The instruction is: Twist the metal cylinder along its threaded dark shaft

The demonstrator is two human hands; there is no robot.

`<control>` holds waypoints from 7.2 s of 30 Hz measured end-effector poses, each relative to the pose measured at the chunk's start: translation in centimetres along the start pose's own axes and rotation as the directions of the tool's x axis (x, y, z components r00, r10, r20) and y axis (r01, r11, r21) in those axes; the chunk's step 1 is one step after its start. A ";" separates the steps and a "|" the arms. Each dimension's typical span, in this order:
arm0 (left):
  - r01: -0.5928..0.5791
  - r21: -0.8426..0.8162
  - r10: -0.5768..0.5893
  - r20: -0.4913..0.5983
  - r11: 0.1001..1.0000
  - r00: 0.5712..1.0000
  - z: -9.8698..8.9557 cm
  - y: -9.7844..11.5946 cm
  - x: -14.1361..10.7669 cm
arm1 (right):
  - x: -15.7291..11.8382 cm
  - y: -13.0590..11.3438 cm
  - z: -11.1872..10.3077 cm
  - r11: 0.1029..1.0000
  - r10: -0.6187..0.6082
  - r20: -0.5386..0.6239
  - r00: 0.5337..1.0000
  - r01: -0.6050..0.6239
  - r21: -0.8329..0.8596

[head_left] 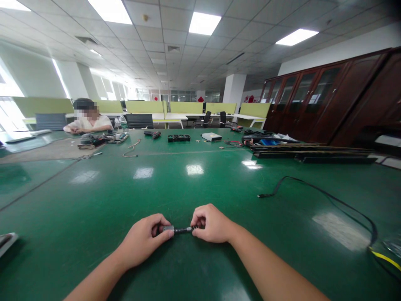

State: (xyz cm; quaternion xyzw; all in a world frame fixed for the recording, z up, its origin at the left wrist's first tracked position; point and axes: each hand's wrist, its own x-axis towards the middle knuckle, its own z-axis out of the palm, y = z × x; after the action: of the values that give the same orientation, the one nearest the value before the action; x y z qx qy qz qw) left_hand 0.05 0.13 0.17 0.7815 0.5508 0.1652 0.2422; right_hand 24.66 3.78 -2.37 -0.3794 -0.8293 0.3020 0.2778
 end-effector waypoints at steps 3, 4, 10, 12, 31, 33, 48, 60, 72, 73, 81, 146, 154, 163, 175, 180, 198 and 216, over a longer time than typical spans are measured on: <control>-0.005 -0.003 0.005 0.004 1.000 1.000 0.1 -0.1 0.0 | 0.1 -0.4 0.4 1.000 -0.021 0.000 1.000 0.021 -0.006; -0.006 -0.003 0.007 0.004 1.000 1.000 0.1 -0.2 0.1 | 0.1 -0.6 0.6 0.999 -0.032 -0.001 0.999 0.032 -0.002; -0.014 -0.008 0.015 0.016 1.000 1.000 0.0 -0.3 0.2 | 0.1 -1.6 1.9 0.991 -0.112 0.030 0.993 0.110 0.081; -0.020 -0.008 0.020 0.020 1.000 1.000 -0.1 -0.3 0.1 | 0.1 -1.7 2.1 0.991 -0.100 0.029 0.995 0.096 0.095; -0.008 0.036 0.007 0.033 0.999 0.999 -0.2 0.1 0.0 | 0.2 -2.2 2.4 0.990 -0.121 0.025 0.992 0.123 -0.072; -0.009 0.037 0.008 0.033 0.999 0.999 -0.2 0.1 0.0 | 0.3 -2.1 2.5 0.988 -0.130 0.022 0.991 0.131 -0.080; -0.003 0.060 0.001 0.028 0.998 1.000 -0.1 0.1 -0.1 | 0.4 -2.3 2.5 0.995 -0.094 0.000 0.996 0.094 -0.044; 0.002 0.063 -0.005 0.036 0.998 0.999 -0.2 0.4 -0.2 | 0.2 -2.3 2.2 0.994 -0.101 0.010 0.995 0.101 -0.048; 0.014 0.070 -0.016 0.042 0.997 0.999 -0.3 0.6 -0.1 | 0.2 -1.8 1.9 0.994 -0.095 0.010 0.995 0.095 -0.060; 0.016 0.071 -0.019 0.042 0.997 0.999 -0.3 0.6 -0.1 | 0.1 -1.7 1.9 0.994 -0.095 0.009 0.995 0.095 -0.058; 0.004 0.061 -0.006 0.035 0.998 0.999 -0.1 0.5 0.0 | 0.1 -1.3 1.4 0.996 -0.078 0.015 0.997 0.079 -0.041; -0.022 0.013 0.021 0.035 1.000 0.999 -0.3 -0.2 0.1 | 0.1 -2.3 2.1 0.982 -0.169 0.027 0.985 0.171 -0.080; -0.012 0.012 0.012 0.040 1.000 0.999 -0.3 -0.2 0.0 | 0.4 -2.0 2.4 0.986 -0.155 0.012 0.988 0.156 -0.065; -0.011 0.027 0.010 0.034 1.000 0.999 -0.2 -0.1 0.1 | 0.5 -1.8 2.5 0.980 -0.183 0.017 0.983 0.184 -0.073; -0.005 0.034 0.004 0.037 0.999 0.999 -0.1 -0.1 0.1 | 0.4 -1.9 2.4 0.982 -0.166 0.019 0.986 0.167 -0.088; -0.005 0.036 0.004 0.041 0.999 0.999 -0.1 -0.2 0.0 | 0.3 -2.0 2.3 0.985 -0.145 0.022 0.989 0.147 -0.089; -0.006 0.038 0.005 0.039 0.999 0.999 -0.3 0.2 -0.1 | 0.2 -1.7 1.3 0.996 -0.068 0.052 0.996 0.071 -0.062; -0.018 0.036 0.017 0.041 0.999 0.999 -0.2 -0.2 -0.1 | 0.1 -1.4 1.0 0.998 -0.036 0.064 0.997 0.039 -0.051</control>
State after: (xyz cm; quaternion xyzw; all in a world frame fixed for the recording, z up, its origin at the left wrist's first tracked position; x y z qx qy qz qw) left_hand -0.24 0.17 0.17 0.7938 0.5418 0.1411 0.2376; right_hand 23.27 2.82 -2.06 -0.3614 -0.8522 0.2865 0.2472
